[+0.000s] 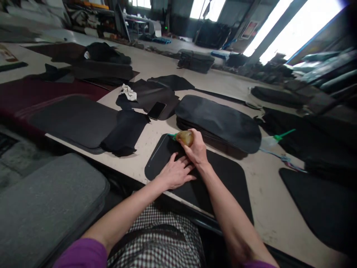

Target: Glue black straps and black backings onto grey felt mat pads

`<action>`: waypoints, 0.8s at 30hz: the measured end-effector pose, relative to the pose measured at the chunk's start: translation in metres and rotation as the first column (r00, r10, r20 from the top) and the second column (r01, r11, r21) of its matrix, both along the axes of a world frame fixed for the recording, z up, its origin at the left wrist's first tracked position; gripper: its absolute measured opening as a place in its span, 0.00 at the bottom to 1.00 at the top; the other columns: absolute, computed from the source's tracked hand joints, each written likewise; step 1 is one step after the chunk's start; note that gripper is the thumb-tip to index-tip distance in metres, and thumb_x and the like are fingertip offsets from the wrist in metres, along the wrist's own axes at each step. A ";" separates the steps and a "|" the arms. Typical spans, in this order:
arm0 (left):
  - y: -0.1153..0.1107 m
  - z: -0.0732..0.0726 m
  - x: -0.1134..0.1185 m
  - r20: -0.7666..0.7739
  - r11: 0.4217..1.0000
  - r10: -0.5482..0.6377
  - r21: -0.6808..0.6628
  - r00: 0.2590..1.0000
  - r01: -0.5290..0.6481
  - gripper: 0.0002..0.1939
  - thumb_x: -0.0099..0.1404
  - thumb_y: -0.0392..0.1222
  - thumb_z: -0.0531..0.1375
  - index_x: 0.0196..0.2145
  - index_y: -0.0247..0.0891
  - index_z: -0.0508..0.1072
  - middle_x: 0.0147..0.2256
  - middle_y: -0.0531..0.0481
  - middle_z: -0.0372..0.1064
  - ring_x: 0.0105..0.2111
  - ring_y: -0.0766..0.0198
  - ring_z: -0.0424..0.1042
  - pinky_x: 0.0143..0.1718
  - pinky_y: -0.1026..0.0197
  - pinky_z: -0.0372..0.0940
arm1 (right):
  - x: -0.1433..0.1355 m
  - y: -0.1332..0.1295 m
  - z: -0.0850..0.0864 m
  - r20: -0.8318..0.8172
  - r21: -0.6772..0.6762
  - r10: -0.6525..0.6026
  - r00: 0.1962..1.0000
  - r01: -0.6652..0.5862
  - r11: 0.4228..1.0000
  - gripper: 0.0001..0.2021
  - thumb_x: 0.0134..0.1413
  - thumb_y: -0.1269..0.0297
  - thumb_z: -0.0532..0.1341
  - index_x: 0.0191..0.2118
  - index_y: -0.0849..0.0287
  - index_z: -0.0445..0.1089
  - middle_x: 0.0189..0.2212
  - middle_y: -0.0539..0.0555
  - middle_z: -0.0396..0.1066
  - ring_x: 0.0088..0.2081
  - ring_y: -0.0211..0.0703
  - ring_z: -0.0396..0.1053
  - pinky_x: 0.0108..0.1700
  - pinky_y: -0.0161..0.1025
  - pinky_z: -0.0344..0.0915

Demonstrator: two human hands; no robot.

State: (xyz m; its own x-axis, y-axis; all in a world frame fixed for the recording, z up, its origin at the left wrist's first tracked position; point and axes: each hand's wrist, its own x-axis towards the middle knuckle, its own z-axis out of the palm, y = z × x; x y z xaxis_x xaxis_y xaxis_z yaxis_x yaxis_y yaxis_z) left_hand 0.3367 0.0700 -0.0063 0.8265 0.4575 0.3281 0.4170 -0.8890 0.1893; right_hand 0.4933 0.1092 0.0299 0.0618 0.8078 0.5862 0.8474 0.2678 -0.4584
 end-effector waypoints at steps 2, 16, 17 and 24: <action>0.000 0.000 0.000 -0.001 1.000 0.006 0.010 1.000 -0.006 0.28 0.77 0.60 0.46 0.64 0.44 0.67 0.66 0.44 0.65 0.68 0.53 0.58 0.69 0.36 0.47 | 0.005 -0.003 0.003 0.005 -0.007 -0.017 1.000 0.017 1.000 0.26 0.61 0.47 0.62 0.59 0.56 0.63 0.51 0.61 0.68 0.50 0.59 0.70 0.52 0.53 0.71; -0.002 -0.004 0.000 -0.029 0.999 -0.020 0.036 0.999 0.021 0.27 0.78 0.58 0.45 0.65 0.45 0.67 0.69 0.44 0.59 0.70 0.53 0.57 0.69 0.39 0.47 | 0.148 -0.136 0.019 0.138 -0.043 -0.385 0.913 0.394 0.918 0.26 0.57 0.49 0.62 0.58 0.56 0.65 0.51 0.62 0.71 0.49 0.62 0.71 0.50 0.54 0.70; -0.002 -0.004 0.001 -0.033 0.999 -0.020 0.039 0.999 0.021 0.27 0.78 0.58 0.46 0.66 0.45 0.66 0.70 0.44 0.59 0.70 0.53 0.57 0.69 0.39 0.47 | 0.161 -0.148 0.018 0.139 -0.038 -0.424 0.895 0.433 0.901 0.27 0.57 0.49 0.62 0.58 0.56 0.65 0.51 0.63 0.71 0.50 0.62 0.71 0.51 0.55 0.70; -0.001 -0.006 0.004 -0.068 0.998 -0.024 0.049 0.997 0.028 0.27 0.78 0.57 0.47 0.66 0.45 0.67 0.69 0.42 0.59 0.70 0.51 0.57 0.69 0.38 0.47 | 0.209 -0.207 0.010 0.096 0.009 -0.589 0.802 0.591 0.806 0.28 0.57 0.44 0.62 0.56 0.58 0.66 0.51 0.65 0.71 0.51 0.63 0.70 0.53 0.55 0.69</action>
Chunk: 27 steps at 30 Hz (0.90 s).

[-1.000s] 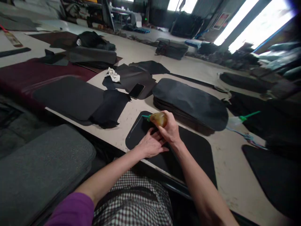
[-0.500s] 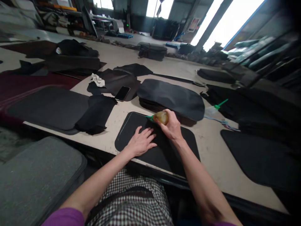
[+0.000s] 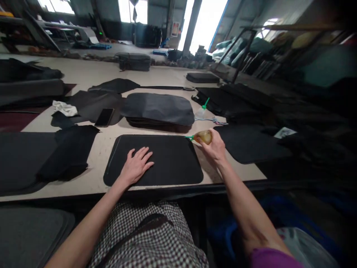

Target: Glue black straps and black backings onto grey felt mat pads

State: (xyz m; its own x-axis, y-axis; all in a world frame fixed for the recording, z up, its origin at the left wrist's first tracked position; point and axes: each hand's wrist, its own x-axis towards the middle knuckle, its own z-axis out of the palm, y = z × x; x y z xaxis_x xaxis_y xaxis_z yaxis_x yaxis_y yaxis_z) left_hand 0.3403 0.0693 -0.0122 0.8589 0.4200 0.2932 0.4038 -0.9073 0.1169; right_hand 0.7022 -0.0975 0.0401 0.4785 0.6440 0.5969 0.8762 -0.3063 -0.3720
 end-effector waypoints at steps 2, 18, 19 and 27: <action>0.001 -0.001 0.000 -0.004 1.000 -0.003 0.003 1.000 0.003 0.27 0.78 0.57 0.47 0.66 0.46 0.66 0.69 0.42 0.59 0.70 0.50 0.58 0.69 0.38 0.48 | 0.001 -0.006 -0.002 -0.009 0.013 -0.009 1.000 0.009 1.000 0.28 0.57 0.44 0.62 0.56 0.57 0.66 0.50 0.64 0.71 0.51 0.62 0.71 0.53 0.54 0.69; 0.002 -0.005 0.002 -0.004 0.999 -0.022 -0.025 1.000 0.022 0.28 0.78 0.59 0.45 0.66 0.45 0.67 0.69 0.39 0.59 0.70 0.47 0.57 0.68 0.34 0.46 | -0.022 -0.116 0.028 -0.158 -0.102 0.038 0.987 -0.055 0.993 0.27 0.54 0.43 0.66 0.54 0.53 0.68 0.50 0.57 0.74 0.48 0.59 0.74 0.52 0.52 0.71; 0.003 -0.006 0.002 0.007 0.999 -0.024 -0.031 1.000 0.024 0.28 0.77 0.58 0.46 0.66 0.46 0.67 0.69 0.39 0.59 0.70 0.46 0.57 0.68 0.34 0.46 | -0.025 -0.125 0.030 -0.173 -0.114 0.042 0.984 -0.063 0.991 0.27 0.55 0.44 0.66 0.54 0.53 0.68 0.49 0.57 0.74 0.47 0.58 0.74 0.52 0.52 0.71; 0.004 -0.008 0.002 0.026 0.998 -0.027 -0.060 0.999 0.029 0.29 0.77 0.59 0.46 0.66 0.46 0.68 0.69 0.38 0.59 0.70 0.45 0.57 0.68 0.33 0.44 | -0.055 -0.186 0.021 -0.345 -0.141 0.017 0.938 -0.070 0.988 0.29 0.55 0.42 0.68 0.57 0.54 0.69 0.49 0.57 0.75 0.48 0.60 0.74 0.54 0.53 0.71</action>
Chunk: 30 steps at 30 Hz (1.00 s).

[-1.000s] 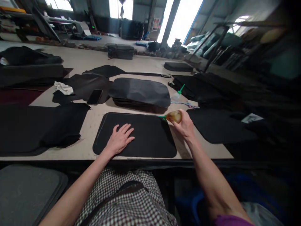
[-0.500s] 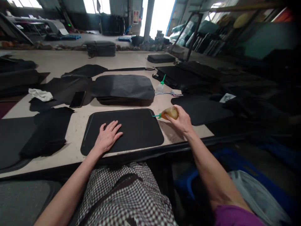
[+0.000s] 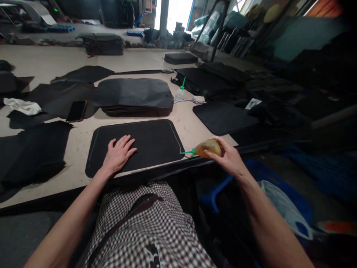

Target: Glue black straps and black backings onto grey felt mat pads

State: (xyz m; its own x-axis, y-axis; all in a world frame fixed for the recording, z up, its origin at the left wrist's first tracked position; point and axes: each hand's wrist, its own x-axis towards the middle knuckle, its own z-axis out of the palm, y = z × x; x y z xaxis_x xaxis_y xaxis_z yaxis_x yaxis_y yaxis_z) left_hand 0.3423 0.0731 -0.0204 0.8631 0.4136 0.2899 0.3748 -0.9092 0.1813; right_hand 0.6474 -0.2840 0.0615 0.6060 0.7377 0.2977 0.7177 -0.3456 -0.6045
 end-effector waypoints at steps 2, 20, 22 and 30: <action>-0.001 0.003 -0.001 0.004 1.000 -0.007 -0.027 1.000 0.008 0.29 0.77 0.59 0.46 0.66 0.45 0.68 0.69 0.37 0.59 0.70 0.44 0.57 0.69 0.33 0.44 | -0.011 -0.004 -0.008 -0.082 0.023 0.001 0.997 0.001 1.000 0.29 0.55 0.43 0.69 0.57 0.53 0.68 0.50 0.57 0.74 0.49 0.59 0.74 0.54 0.53 0.71; 0.023 0.050 -0.045 0.579 0.750 0.459 -0.659 0.673 0.056 0.31 0.75 0.64 0.48 0.59 0.39 0.72 0.60 0.41 0.71 0.62 0.54 0.68 0.67 0.49 0.57 | -0.161 0.137 -0.032 -0.210 0.220 0.398 0.893 -0.353 0.909 0.24 0.59 0.48 0.68 0.56 0.50 0.66 0.50 0.56 0.72 0.49 0.56 0.73 0.55 0.53 0.71; 0.027 0.060 -0.062 0.627 0.723 0.536 -0.687 0.565 0.076 0.30 0.75 0.65 0.49 0.57 0.39 0.73 0.58 0.41 0.73 0.60 0.54 0.71 0.64 0.49 0.61 | -0.180 0.157 -0.030 -0.179 0.248 0.456 0.872 -0.408 0.878 0.23 0.60 0.48 0.68 0.55 0.50 0.65 0.49 0.56 0.72 0.49 0.56 0.73 0.54 0.52 0.71; 0.021 0.073 -0.116 0.653 0.679 0.661 -0.730 0.370 0.075 0.27 0.75 0.64 0.50 0.53 0.40 0.74 0.53 0.41 0.77 0.54 0.56 0.76 0.55 0.53 0.68 | -0.239 0.232 -0.034 -0.125 0.307 0.595 0.794 -0.539 0.784 0.23 0.61 0.48 0.67 0.55 0.51 0.64 0.48 0.57 0.71 0.49 0.56 0.72 0.53 0.52 0.72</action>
